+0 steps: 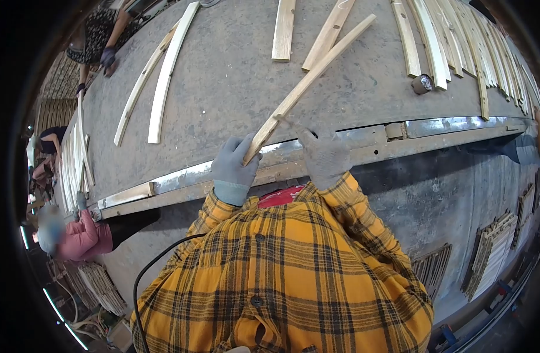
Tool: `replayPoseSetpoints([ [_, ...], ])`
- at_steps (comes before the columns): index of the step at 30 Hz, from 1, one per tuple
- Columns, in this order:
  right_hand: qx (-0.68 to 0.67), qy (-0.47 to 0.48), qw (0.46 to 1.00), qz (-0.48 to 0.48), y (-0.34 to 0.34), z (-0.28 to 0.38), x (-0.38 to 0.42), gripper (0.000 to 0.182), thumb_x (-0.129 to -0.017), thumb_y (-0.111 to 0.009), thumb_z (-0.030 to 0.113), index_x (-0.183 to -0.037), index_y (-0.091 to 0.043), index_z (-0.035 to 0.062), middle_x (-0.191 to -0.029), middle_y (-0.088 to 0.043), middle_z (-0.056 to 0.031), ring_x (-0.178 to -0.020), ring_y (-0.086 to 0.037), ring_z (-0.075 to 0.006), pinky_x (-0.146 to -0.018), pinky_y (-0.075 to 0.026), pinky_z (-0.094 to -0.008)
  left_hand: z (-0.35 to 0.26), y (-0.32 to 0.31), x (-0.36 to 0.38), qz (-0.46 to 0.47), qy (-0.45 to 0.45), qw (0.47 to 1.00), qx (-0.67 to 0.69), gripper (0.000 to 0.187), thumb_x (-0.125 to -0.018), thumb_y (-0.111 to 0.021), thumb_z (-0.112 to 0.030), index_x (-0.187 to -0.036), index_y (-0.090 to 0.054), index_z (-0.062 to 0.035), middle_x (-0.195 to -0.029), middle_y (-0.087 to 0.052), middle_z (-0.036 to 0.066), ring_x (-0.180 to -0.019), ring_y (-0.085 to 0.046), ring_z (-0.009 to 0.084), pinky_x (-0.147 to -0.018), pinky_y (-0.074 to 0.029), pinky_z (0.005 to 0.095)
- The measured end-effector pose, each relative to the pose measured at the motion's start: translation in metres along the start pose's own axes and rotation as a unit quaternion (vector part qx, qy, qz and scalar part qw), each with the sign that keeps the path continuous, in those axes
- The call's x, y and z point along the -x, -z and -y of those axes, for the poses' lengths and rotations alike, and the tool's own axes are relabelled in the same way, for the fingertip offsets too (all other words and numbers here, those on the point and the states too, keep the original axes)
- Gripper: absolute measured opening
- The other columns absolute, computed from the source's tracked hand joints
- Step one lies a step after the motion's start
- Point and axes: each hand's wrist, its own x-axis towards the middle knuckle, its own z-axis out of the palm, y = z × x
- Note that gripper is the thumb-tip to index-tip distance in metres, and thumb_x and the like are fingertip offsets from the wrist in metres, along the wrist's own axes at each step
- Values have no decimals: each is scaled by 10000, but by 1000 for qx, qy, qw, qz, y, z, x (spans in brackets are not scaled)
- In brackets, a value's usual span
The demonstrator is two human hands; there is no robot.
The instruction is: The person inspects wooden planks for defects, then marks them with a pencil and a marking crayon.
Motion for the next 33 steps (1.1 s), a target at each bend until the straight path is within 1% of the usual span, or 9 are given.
replayPoseSetpoints([
  [2, -31, -14, 999, 36, -1, -8, 3, 291, -762, -610, 62, -1044, -657, 112, -811, -598, -52, -660, -587, -197, -585, -490, -302, 2, 3, 1, 18, 10, 1000, 4, 417, -705, -676, -153, -1112, -596, -107, -896, -571, 50, -819, -569, 225, -663, -486, 333],
  [4, -435, -154, 887, -2, -10, -26, 4, 245, -779, -645, 64, -1021, -676, 96, -816, -637, -59, -683, -592, -146, -603, -472, -250, 5, 6, 1, -2, 9, 1000, 12, 413, -697, -688, -163, -1099, -607, -119, -897, -575, 49, -781, -578, 214, -645, -485, 326],
  [8, -368, -263, 892, -7, -14, -40, -12, 214, -782, -671, 66, -995, -687, 81, -886, -654, -74, -714, -587, -108, -608, -456, -225, 15, 11, 2, 48, 44, 997, 41, 404, -689, -703, -180, -1079, -622, -113, -909, -591, 51, -754, -593, 213, -658, -489, 317],
  [10, -307, -89, 938, -137, -36, -46, -15, 184, -780, -678, 74, -960, -677, 33, -782, -627, -38, -627, -521, -81, -549, -408, -225, 20, 10, 2, 74, 86, 983, 142, 396, -686, -717, -165, -1050, -631, -37, -820, -570, 60, -701, -558, 173, -642, -456, 276],
  [20, -15, 29, 986, -163, -57, -54, -18, 236, -759, -653, 113, -990, -675, 157, -823, -605, -39, -707, -584, -210, -602, -478, -325, 13, 13, -2, 91, 108, 977, 162, 393, -695, -717, -174, -1045, -632, -16, -810, -574, 58, -693, -547, 149, -643, -447, 267],
  [22, 35, 31, 988, -148, -51, -59, -10, 363, -778, -609, 114, -1114, -614, 250, -858, -588, -7, -741, -588, -195, -571, -499, -312, 16, 12, -1, 93, 102, 983, 119, 403, -677, -724, -198, -1050, -635, -73, -913, -614, 74, -767, -606, 222, -684, -490, 308],
  [25, 73, 15, 989, -130, -37, -56, -10, 380, -781, -594, 95, -1128, -604, 251, -876, -591, -25, -751, -589, -209, -571, -497, -316, 15, 10, 0, 71, 76, 991, 83, 405, -676, -725, -204, -1050, -632, -78, -909, -600, 74, -759, -598, 230, -667, -488, 318],
  [32, 21, -39, 999, 20, -15, -47, -17, 364, -804, -585, 64, -1150, -603, 172, -754, -618, -64, -646, -601, -211, -565, -494, -292, 24, 3, -5, 52, 39, 996, 55, 408, -689, -737, -157, -1068, -632, -51, -871, -617, 53, -732, -596, 168, -652, -477, 275],
  [33, -165, -79, 983, 16, -12, -53, -13, 339, -811, -596, 58, -1142, -608, 131, -734, -623, -60, -613, -586, -173, -545, -482, -271, 38, -5, -8, 106, 138, 959, 226, 407, -695, -744, -177, -1056, -633, -27, -889, -636, 63, -745, -606, 154, -664, -486, 269],
])
